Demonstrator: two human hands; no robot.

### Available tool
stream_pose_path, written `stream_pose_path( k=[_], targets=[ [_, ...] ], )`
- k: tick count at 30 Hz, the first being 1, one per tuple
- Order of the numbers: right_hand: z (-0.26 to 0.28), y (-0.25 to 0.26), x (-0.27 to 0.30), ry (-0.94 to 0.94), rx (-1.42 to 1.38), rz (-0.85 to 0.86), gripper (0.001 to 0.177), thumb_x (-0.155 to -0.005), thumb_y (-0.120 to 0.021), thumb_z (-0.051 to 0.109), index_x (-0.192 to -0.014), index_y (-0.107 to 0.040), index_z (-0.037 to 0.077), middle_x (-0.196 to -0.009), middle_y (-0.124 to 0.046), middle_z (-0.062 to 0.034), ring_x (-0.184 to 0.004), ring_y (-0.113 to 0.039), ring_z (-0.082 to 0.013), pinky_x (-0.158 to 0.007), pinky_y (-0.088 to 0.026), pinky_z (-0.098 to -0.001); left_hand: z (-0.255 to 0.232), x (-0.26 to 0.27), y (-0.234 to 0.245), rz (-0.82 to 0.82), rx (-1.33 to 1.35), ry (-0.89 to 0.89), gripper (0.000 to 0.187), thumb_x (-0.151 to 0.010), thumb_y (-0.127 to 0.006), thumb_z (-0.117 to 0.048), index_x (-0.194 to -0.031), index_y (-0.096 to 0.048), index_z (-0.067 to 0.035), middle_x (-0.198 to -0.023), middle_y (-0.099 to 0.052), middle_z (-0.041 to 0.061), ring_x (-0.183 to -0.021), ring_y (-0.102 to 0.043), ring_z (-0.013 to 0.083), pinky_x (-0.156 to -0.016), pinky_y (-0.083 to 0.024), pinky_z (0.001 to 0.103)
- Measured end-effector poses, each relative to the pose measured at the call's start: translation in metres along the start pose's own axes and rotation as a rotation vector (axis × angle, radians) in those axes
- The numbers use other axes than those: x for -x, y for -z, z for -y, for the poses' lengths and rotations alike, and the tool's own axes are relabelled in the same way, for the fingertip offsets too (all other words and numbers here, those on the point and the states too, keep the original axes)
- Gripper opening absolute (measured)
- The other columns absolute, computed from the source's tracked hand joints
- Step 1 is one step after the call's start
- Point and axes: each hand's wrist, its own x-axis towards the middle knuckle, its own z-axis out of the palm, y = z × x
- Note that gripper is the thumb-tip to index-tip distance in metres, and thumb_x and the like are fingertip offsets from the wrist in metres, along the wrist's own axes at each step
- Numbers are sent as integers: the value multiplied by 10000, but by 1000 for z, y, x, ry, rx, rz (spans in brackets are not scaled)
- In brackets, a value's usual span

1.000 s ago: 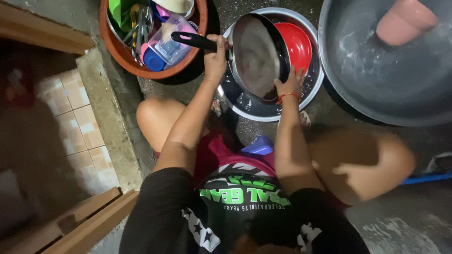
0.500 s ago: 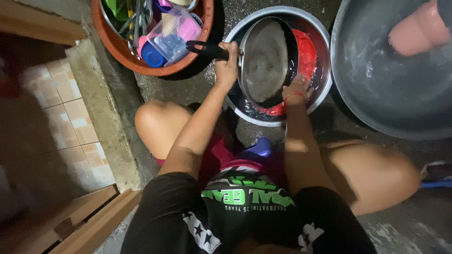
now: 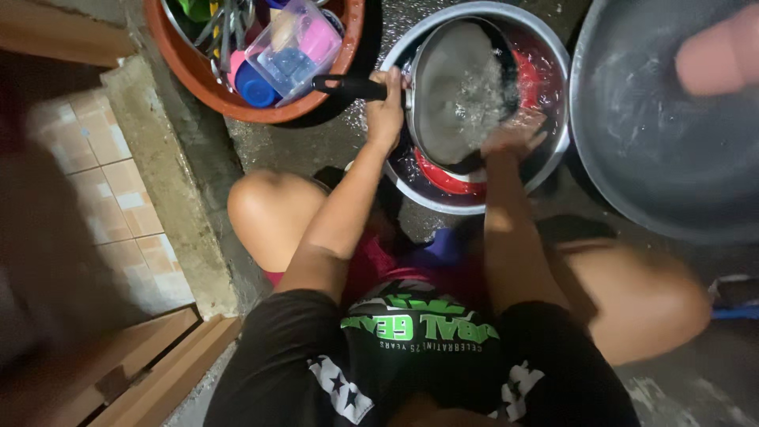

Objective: The person washes various kitchen items by hand in a metal basin filled with water. They scrub and rinse spoons, forks, a red plate, and a metal pot, then place the cleaned items into a nearby orange basin.

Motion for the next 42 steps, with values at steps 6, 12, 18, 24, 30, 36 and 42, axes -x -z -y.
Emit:
stream_pose_path(
  k=[6,12,18,24,30,36,42],
  targets=[
    [74,-25,-4,592,62,28,683,-981,-298,515,-1580,-251,191,-1692,-158,-129,-1533,-135,-389,-1169,-70,-573,28,2,27,-114,181,665,355,-982,-596,-483,-1087,-603,-144,-939,-690,9,-788,-641,162,-679,-552,379],
    [51,-5,-45,273,-131,-88,651,-980,-357,435,-1560,-305,144,-1627,-247,-158,-1454,-236,-376,-1135,-160,-540,42,-7,30,-103,266,739,388,-996,-615,-491,-1153,-621,-136,-992,-720,27,-798,-671,190,-709,-571,418],
    [86,0,-38,477,-154,-135,619,-980,-416,355,-1540,-360,98,-1563,-336,-187,-1376,-337,-362,-1100,-249,-507,36,-12,23,-130,274,779,351,-955,-657,-428,-1219,-587,-208,-1068,-739,38,-829,-681,198,-697,-552,417],
    [92,21,-62,343,-281,-100,587,-980,-476,274,-1520,-415,52,-1498,-425,-215,-1297,-438,-349,-1066,-339,-475,29,-17,20,-117,296,794,353,-963,-643,-435,-1233,-579,-217,-1092,-726,30,-854,-687,177,-699,-572,422],
    [97,34,-48,287,-451,-113,557,-979,-535,194,-1500,-470,5,-1434,-514,-244,-1219,-539,-335,-1031,-429,-442,36,-15,21,-46,241,803,378,-960,-632,-467,-1229,-597,-203,-1104,-715,5,-837,-670,190,-684,-567,421],
    [120,18,-2,834,-734,-99,616,-1015,-558,252,-1555,-397,3,-1593,-320,-260,-1462,-298,-412,-1192,-245,-477,23,-22,26,-54,383,872,462,-969,-478,-629,-986,-542,-172,-961,-740,81,-727,-696,268,-610,-537,442],
    [59,44,52,994,-454,-55,703,-959,-650,449,-1511,-446,64,-1569,-391,-196,-1461,-350,-355,-1186,-265,-445,-5,-20,35,-164,486,799,431,-965,-506,-607,-851,-463,-194,-848,-687,111,-658,-670,278,-595,-533,508]
  ],
)
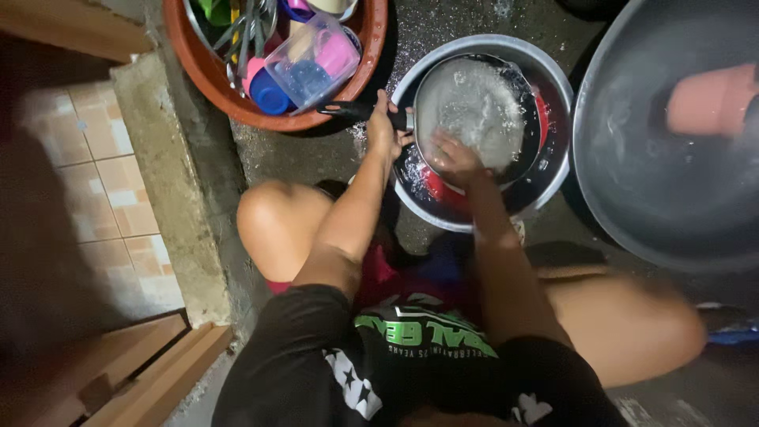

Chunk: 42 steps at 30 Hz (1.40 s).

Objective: The person washes various kitchen items by hand in a metal basin filled with water. They scrub and rinse spoons, forks, a red plate, and a metal pot, then place the cleaned items into a nearby orange basin.

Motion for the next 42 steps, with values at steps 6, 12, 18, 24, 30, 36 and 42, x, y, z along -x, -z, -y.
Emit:
stream_pose_path(
  k=[6,12,18,24,30,36,42],
  targets=[
    [62,62,43,-13,236,130,583,-878,-696,519,-1310,-620,137,-1291,-637,-164,-1213,-597,-342,-1132,-345,-523,-8,14,3,0,92,-3,443,-949,-531,-613,-819,-451,-197,-839,-656,107,-693,-656,280,-652,-547,588],
    [104,77,68,-15,386,-200,238,-939,-706,318,-1111,-705,154,-963,-713,-138,-952,-671,-362,-948,-461,-500,-16,18,-7,39,167,-73,458,-911,-550,-624,-813,-464,-185,-817,-636,81,-727,-675,328,-689,-557,633],
    [101,125,32,104,333,-612,236,-806,-854,231,-910,-704,82,-930,-696,-132,-931,-641,-367,-896,-468,-512,-70,28,-60,190,77,-244,525,-971,-629,-632,-1020,-601,-110,-972,-635,136,-799,-694,306,-707,-562,540],
    [72,166,-43,247,-129,-774,439,-842,-880,180,-1176,-673,-14,-1102,-666,-160,-1033,-624,-333,-920,-472,-426,-124,66,-98,306,-305,-524,499,-903,-655,-383,-1345,-520,-195,-1131,-660,-55,-876,-638,144,-725,-549,362],
    [22,210,-108,187,-756,-714,346,-974,-856,118,-1205,-631,-8,-1081,-636,-37,-971,-552,-160,-912,-479,-320,-128,56,-86,256,-423,-461,363,-973,-667,-286,-1247,-658,-48,-995,-709,11,-791,-620,85,-633,-498,249],
    [-16,222,-157,414,-1393,-711,212,-1047,-741,-20,-1155,-571,46,-1021,-593,-21,-899,-537,-148,-906,-488,-341,-123,25,-97,351,-291,-471,327,-977,-673,-258,-1199,-648,-19,-871,-668,37,-704,-579,91,-592,-461,232],
    [-44,204,-221,294,-1078,-854,263,-1000,-791,-3,-1232,-669,-6,-1072,-690,-48,-975,-622,-170,-964,-519,-344,-141,33,-107,367,-264,-410,322,-987,-666,-270,-1196,-625,-29,-921,-645,-11,-798,-610,71,-676,-480,224]
  ],
)
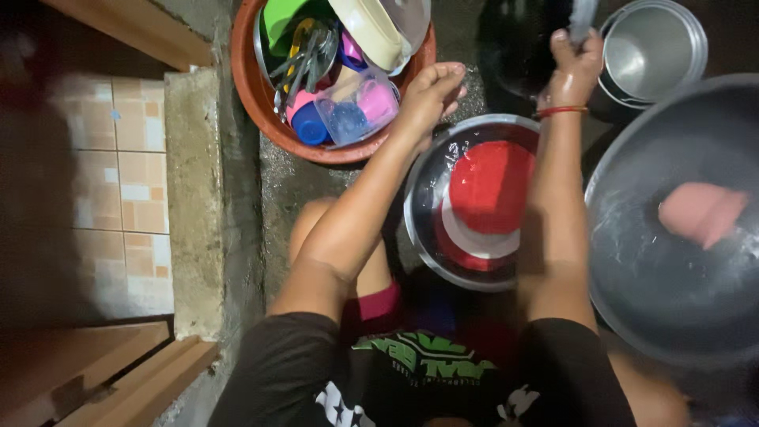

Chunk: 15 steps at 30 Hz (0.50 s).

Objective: The person washes various kitchen items by hand in a metal basin filled with water. They scrub and rinse spoons, forks, a red plate, and a metal pot, then place the cleaned items into a nearby orange basin.

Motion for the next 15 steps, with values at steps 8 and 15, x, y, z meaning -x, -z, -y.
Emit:
stream_pose_path(
  k=[8,15],
  targets=[
    [-78,-71,21,1,1095,-179,162,-857,-808,151,-971,-724,72,-953,-737,-136,-906,-687,-323,-808,-489,-448,-13,7,-2,30,-113,-71,295,-1038,-664,-245,-1209,-641,-6,-947,-640,14,-807,-536,82,-708,-445,236],
    [-109,-91,34,-148,1363,-46,140,-863,-743,219,-935,-736,99,-944,-740,-140,-886,-702,-371,-734,-504,-527,-10,-3,7,-11,-224,-113,297,-1006,-680,-204,-1204,-624,9,-1103,-670,34,-1012,-612,103,-907,-497,256]
  ],
)
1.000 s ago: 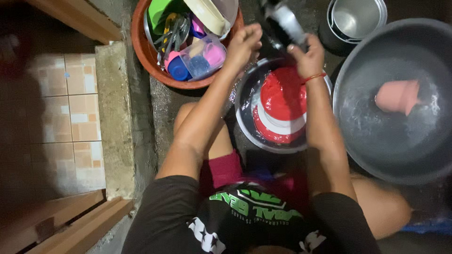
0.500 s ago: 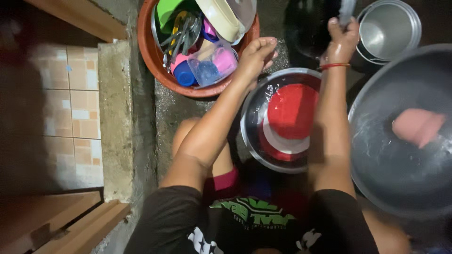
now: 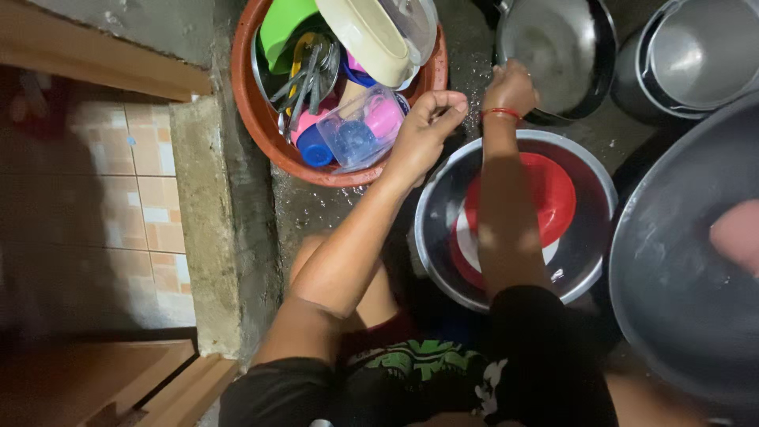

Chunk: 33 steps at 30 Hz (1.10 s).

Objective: The person washes various kitchen items by hand in a metal basin filled with water. They scrub and rinse spoons, forks, a red plate, and a metal pot, then place the cleaned items into a nearby orange basin.

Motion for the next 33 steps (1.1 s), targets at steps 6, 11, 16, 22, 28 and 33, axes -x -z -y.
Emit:
stream_pose_path(
  k=[6,11,16,22,28,33],
  targets=[
    [-17,-70,-5,-54,83,312,163,-928,-629,172,-1005,-747,91,-994,-722,-200,-933,-700,-407,-772,-550,-539,7,0,-1,-7,-42,35,284,-1016,-678,-197,-1206,-631,9,-1100,-677,34,-1009,-618,98,-932,-502,260],
    [-23,-93,-3,0,-99,410,216,-981,-576,155,-1108,-733,77,-1044,-708,-247,-999,-685,-436,-833,-548,-511,16,2,-2,14,-149,20,304,-1004,-697,-207,-1210,-643,9,-1085,-678,31,-994,-622,99,-915,-515,265],
    [-29,-25,22,413,-322,60,421,-868,-648,45,-1276,-681,-50,-1326,-565,-387,-1171,-579,-523,-1032,-494,-491,27,-4,-2,35,-257,5,278,-1009,-687,-226,-1175,-670,-3,-1078,-718,35,-1004,-663,105,-925,-541,268],
    [-115,87,117,320,-268,-174,253,-1069,-628,19,-1307,-700,61,-1399,-635,-165,-1316,-628,-350,-1152,-519,-412,74,-5,-3,106,-484,-5,347,-986,-683,-299,-1146,-693,9,-1024,-775,88,-958,-720,149,-880,-559,286],
    [-204,119,201,-87,112,21,668,-793,-751,278,-1377,-582,3,-1410,-581,-259,-1246,-543,-483,-1044,-417,-529,172,-2,9,175,-1006,132,380,-1019,-644,-379,-1067,-741,-15,-1030,-750,198,-977,-735,334,-886,-550,413],
    [-246,96,232,-31,-30,137,678,-878,-682,268,-1464,-479,-7,-1429,-552,-276,-1279,-528,-467,-1083,-407,-515,257,22,18,482,-1262,72,408,-956,-603,-321,-1200,-658,2,-1128,-693,259,-1072,-657,431,-942,-506,498]
  ],
)
